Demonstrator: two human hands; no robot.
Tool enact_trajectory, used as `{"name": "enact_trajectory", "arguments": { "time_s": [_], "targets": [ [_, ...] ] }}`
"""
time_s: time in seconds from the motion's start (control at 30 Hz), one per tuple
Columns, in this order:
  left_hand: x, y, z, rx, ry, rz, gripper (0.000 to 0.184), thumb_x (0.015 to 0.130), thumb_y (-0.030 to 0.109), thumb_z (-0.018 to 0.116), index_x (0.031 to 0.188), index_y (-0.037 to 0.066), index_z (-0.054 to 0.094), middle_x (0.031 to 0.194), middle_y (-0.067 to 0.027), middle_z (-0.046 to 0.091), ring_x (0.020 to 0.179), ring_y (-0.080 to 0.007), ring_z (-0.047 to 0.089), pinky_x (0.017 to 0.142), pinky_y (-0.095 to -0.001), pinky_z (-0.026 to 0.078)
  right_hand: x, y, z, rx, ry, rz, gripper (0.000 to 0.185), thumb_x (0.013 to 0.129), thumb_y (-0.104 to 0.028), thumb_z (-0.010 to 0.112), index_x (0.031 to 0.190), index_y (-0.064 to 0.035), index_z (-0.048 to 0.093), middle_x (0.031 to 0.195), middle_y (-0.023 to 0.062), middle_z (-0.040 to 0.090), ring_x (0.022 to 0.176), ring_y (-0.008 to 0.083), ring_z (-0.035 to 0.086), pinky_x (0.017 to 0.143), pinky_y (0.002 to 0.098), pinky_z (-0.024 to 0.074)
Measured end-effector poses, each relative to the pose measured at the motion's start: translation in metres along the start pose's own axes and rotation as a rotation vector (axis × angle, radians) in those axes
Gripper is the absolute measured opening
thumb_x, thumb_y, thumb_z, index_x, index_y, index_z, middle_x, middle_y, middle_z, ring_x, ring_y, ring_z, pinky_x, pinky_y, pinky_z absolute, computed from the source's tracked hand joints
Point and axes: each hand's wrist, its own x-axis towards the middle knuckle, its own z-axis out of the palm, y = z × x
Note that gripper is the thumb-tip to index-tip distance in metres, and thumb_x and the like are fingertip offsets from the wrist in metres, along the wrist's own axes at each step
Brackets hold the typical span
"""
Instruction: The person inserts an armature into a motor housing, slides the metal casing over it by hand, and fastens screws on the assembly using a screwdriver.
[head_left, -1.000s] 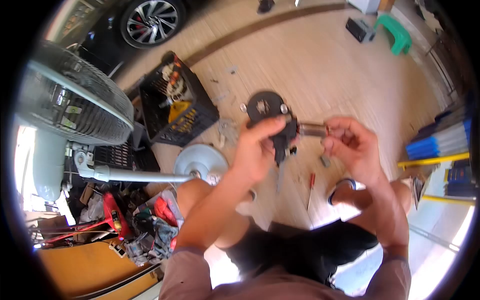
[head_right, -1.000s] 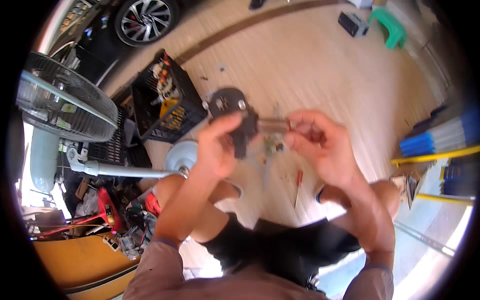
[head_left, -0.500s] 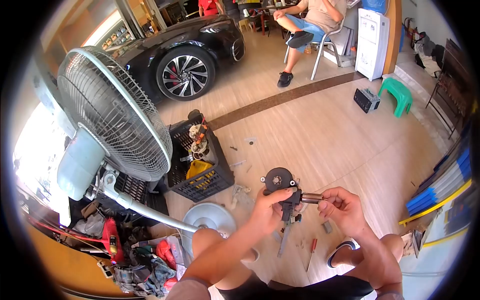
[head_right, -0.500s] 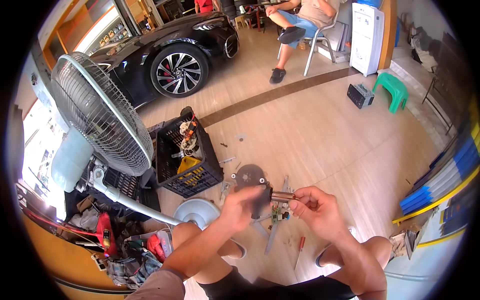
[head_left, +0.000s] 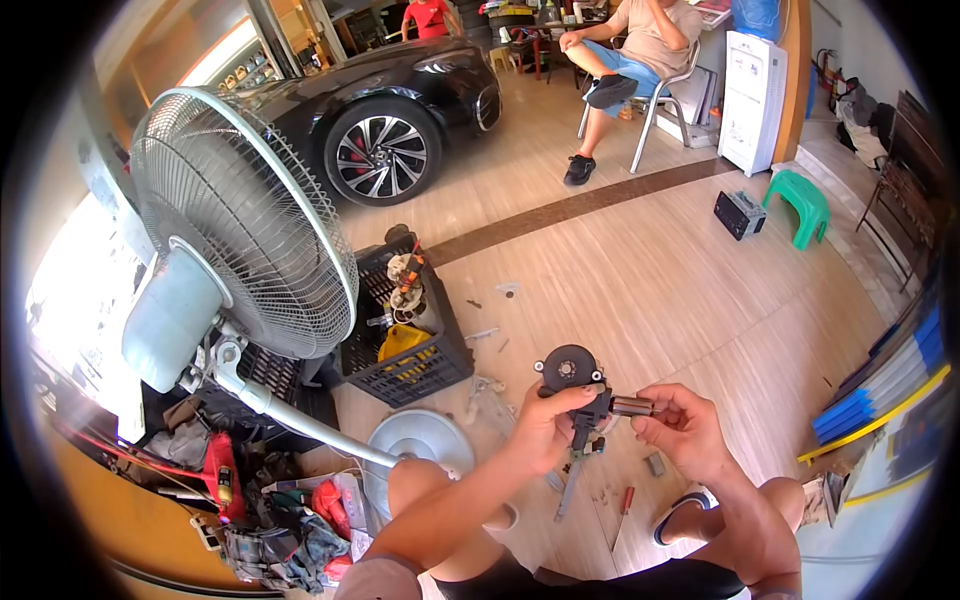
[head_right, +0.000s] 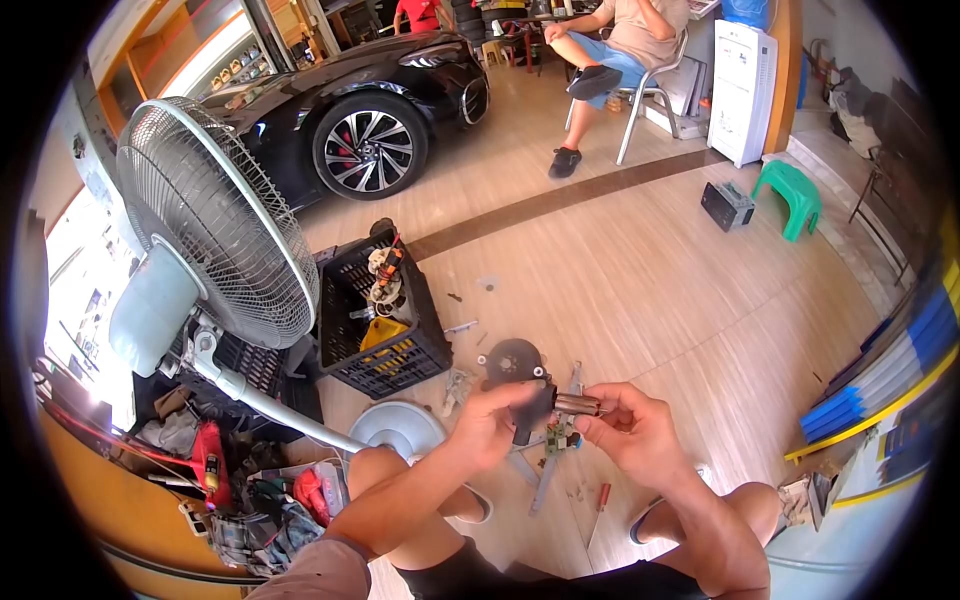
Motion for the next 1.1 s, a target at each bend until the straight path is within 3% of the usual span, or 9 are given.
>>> {"name": "enact_trajectory", "arguments": {
  "time_s": [0.3, 0.5, 0.6, 0.7, 1.0, 1.1],
  "targets": [
    [0.0011, -0.0032, 0.0026, -0.002, 0.029, 0.008, 0.021, 0.087, 0.009, 0.070, 0.104, -0.001, 0.063, 0.094, -0.0102, 0.069, 0.083, -0.0196, 0.068, 0.074, -0.0351, 0.056, -0.0023, -0.0088, -0.0009, -0.060, 0.039, 0.107, 0.025, 0.097, -0.018, 0.068, 0.108, 0.0049, 0.065, 0.084, 0.0042, 0.069, 0.075, 0.0080, 0.061, 0.067, 0.0237, 0.0512],
    [0.0028, -0.0026, 0.0047, -0.005, -0.002, -0.010, 0.022, 0.086, 0.009, 0.071, 0.104, -0.001, 0.063, 0.093, -0.0109, 0.069, 0.081, -0.0210, 0.068, 0.074, -0.0362, 0.056, -0.0017, -0.0060, -0.0026, -0.020, 0.027, 0.088, 0.030, 0.096, -0.015, 0.069, 0.118, 0.0040, 0.060, 0.091, 0.0060, 0.069, 0.079, 0.0086, 0.063, 0.069, 0.0242, 0.0520],
    [0.0021, -0.0009, 0.0072, 0.016, -0.014, -0.019, 0.023, 0.085, 0.010, 0.072, 0.104, -0.001, 0.064, 0.092, -0.0114, 0.069, 0.080, -0.0218, 0.067, 0.073, -0.0358, 0.055, -0.0028, -0.0066, 0.0024, -0.041, 0.022, -0.022, 0.033, 0.095, -0.009, 0.070, 0.122, 0.0036, 0.057, 0.095, 0.0071, 0.069, 0.082, 0.0092, 0.064, 0.070, 0.0244, 0.0526],
    [0.0012, -0.0007, 0.0079, 0.031, 0.000, -0.027, 0.024, 0.085, 0.011, 0.073, 0.103, -0.002, 0.064, 0.090, -0.0113, 0.068, 0.078, -0.0218, 0.066, 0.072, -0.0349, 0.053, -0.0019, -0.0052, 0.0027, -0.061, 0.033, -0.004, 0.031, 0.094, -0.006, 0.070, 0.120, 0.0045, 0.058, 0.094, 0.0068, 0.070, 0.083, 0.0096, 0.065, 0.071, 0.0242, 0.0529],
    [0.0026, -0.0033, 0.0027, 0.043, -0.005, -0.019, 0.025, 0.084, 0.012, 0.074, 0.103, -0.002, 0.065, 0.090, -0.0105, 0.069, 0.079, -0.0207, 0.067, 0.071, -0.0339, 0.053, -0.0024, -0.0056, -0.0018, -0.120, 0.003, 0.124, 0.027, 0.097, -0.019, 0.068, 0.109, 0.0055, 0.065, 0.086, 0.0061, 0.069, 0.078, 0.0089, 0.063, 0.067, 0.0249, 0.0519],
    [0.0017, -0.0039, 0.0019, 0.045, -0.005, -0.019, 0.025, 0.084, 0.012, 0.074, 0.104, -0.001, 0.065, 0.091, -0.0104, 0.069, 0.080, -0.0200, 0.067, 0.072, -0.0339, 0.054, -0.0025, -0.0044, -0.0023, -0.102, 0.001, 0.130, 0.026, 0.096, -0.015, 0.070, 0.111, 0.0053, 0.064, 0.087, 0.0068, 0.070, 0.079, 0.0092, 0.064, 0.068, 0.0247, 0.0522]
  ]
}}
